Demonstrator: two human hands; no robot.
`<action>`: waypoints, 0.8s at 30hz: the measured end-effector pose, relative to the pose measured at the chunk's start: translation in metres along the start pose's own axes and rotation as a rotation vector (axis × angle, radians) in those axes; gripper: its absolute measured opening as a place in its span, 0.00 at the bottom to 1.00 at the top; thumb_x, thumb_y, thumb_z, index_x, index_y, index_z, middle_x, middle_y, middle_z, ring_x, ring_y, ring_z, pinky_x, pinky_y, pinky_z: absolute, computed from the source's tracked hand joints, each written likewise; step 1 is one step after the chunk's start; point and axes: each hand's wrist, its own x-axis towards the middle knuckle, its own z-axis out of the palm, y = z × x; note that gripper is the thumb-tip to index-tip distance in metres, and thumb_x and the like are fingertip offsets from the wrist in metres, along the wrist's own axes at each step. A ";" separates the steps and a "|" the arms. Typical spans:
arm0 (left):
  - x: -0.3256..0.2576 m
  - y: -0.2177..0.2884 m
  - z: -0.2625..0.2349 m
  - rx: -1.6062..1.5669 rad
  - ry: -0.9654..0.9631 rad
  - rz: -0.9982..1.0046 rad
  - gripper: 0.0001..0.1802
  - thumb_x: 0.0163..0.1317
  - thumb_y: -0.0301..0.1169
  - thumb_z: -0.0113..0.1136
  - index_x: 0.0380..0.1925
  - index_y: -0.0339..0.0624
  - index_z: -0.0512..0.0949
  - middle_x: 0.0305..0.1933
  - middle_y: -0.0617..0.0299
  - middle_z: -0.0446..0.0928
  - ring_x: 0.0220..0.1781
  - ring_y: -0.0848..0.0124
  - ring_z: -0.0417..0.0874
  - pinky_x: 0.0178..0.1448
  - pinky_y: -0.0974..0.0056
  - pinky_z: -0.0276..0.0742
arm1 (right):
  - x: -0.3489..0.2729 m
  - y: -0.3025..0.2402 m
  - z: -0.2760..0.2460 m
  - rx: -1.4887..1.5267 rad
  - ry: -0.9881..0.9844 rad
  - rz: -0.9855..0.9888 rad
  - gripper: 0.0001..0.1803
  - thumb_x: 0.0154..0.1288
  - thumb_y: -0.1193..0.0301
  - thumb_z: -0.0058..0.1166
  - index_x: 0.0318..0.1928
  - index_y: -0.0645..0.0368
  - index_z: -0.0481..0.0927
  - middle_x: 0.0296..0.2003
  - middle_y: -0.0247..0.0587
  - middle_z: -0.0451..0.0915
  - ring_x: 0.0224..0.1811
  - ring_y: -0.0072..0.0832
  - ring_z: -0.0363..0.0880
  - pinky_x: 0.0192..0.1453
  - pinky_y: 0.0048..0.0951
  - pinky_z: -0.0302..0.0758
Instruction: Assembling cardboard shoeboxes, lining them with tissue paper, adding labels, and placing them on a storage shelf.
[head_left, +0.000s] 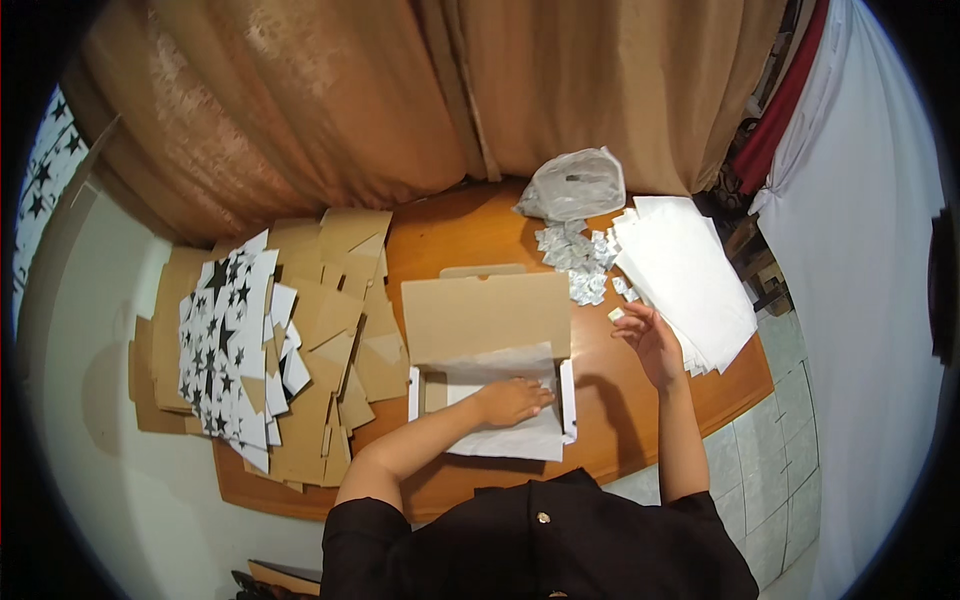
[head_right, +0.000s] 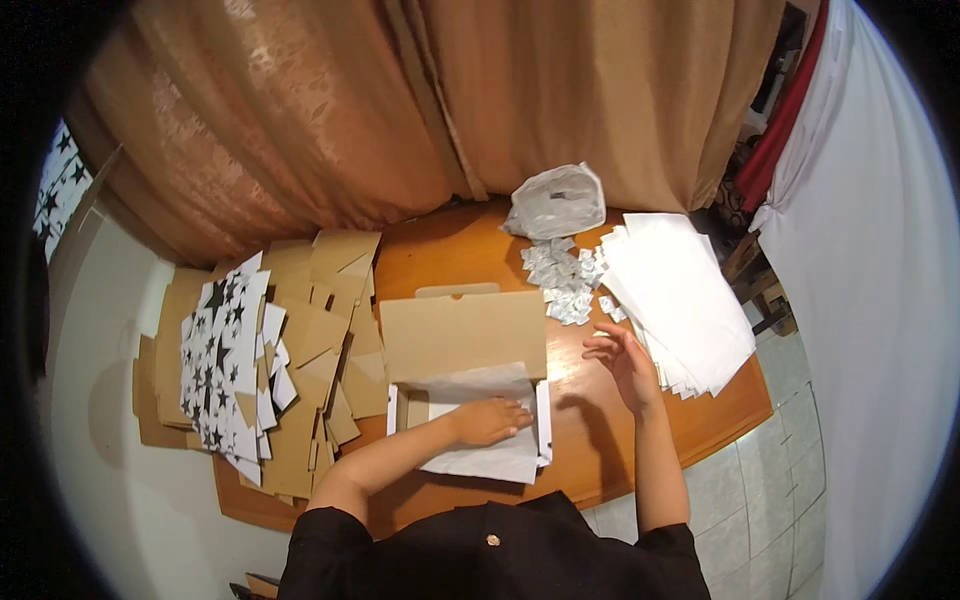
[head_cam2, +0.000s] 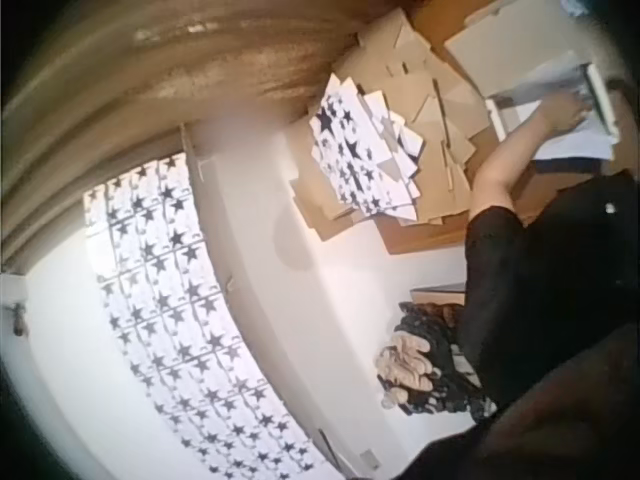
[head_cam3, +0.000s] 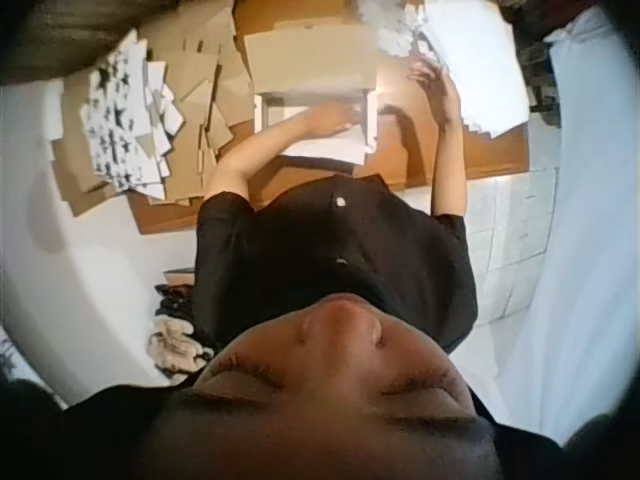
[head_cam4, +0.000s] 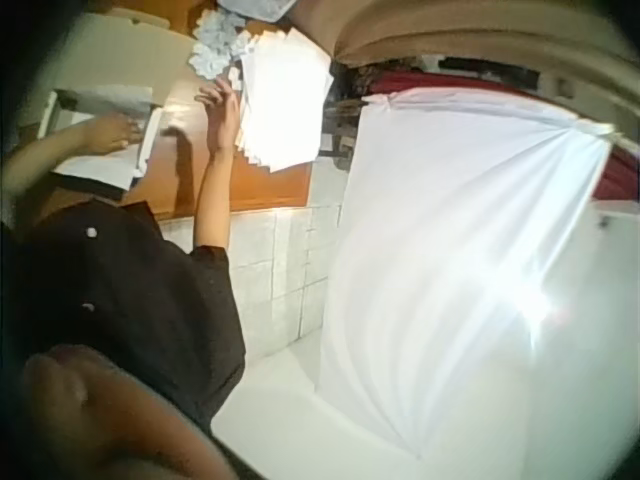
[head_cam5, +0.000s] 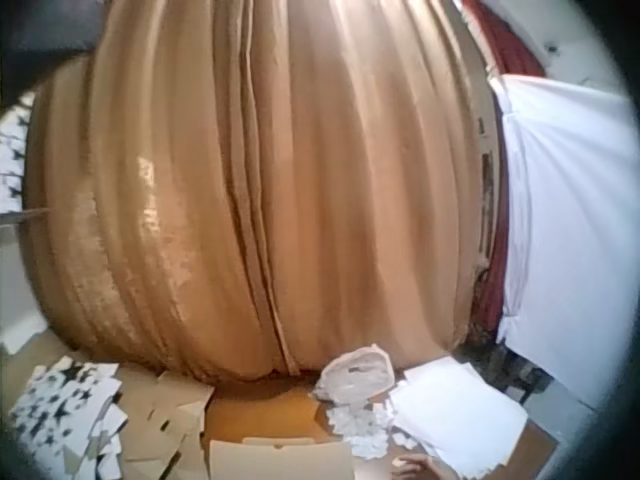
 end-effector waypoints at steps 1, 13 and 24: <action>0.003 -0.005 0.006 0.174 0.010 0.087 0.25 0.69 0.42 0.34 0.59 0.40 0.65 0.65 0.52 0.61 0.66 0.54 0.61 0.68 0.52 0.55 | -0.003 0.001 -0.008 0.009 0.058 0.036 0.23 0.71 0.58 0.34 0.53 0.63 0.71 0.41 0.45 0.78 0.43 0.31 0.76 0.54 0.33 0.68; 0.008 -0.015 0.001 -0.065 0.050 0.055 0.24 0.68 0.38 0.37 0.61 0.42 0.63 0.62 0.49 0.65 0.66 0.55 0.63 0.68 0.57 0.57 | 0.073 0.121 -0.087 -1.150 0.312 0.094 0.16 0.58 0.71 0.51 0.47 0.60 0.75 0.39 0.49 0.78 0.42 0.43 0.76 0.47 0.38 0.72; -0.013 0.012 -0.017 -0.247 0.266 -0.270 0.19 0.61 0.36 0.51 0.50 0.42 0.75 0.46 0.50 0.78 0.47 0.55 0.78 0.56 0.59 0.69 | 0.096 0.113 -0.049 -1.813 0.352 0.018 0.10 0.56 0.68 0.54 0.39 0.53 0.80 0.38 0.38 0.75 0.42 0.35 0.75 0.46 0.43 0.66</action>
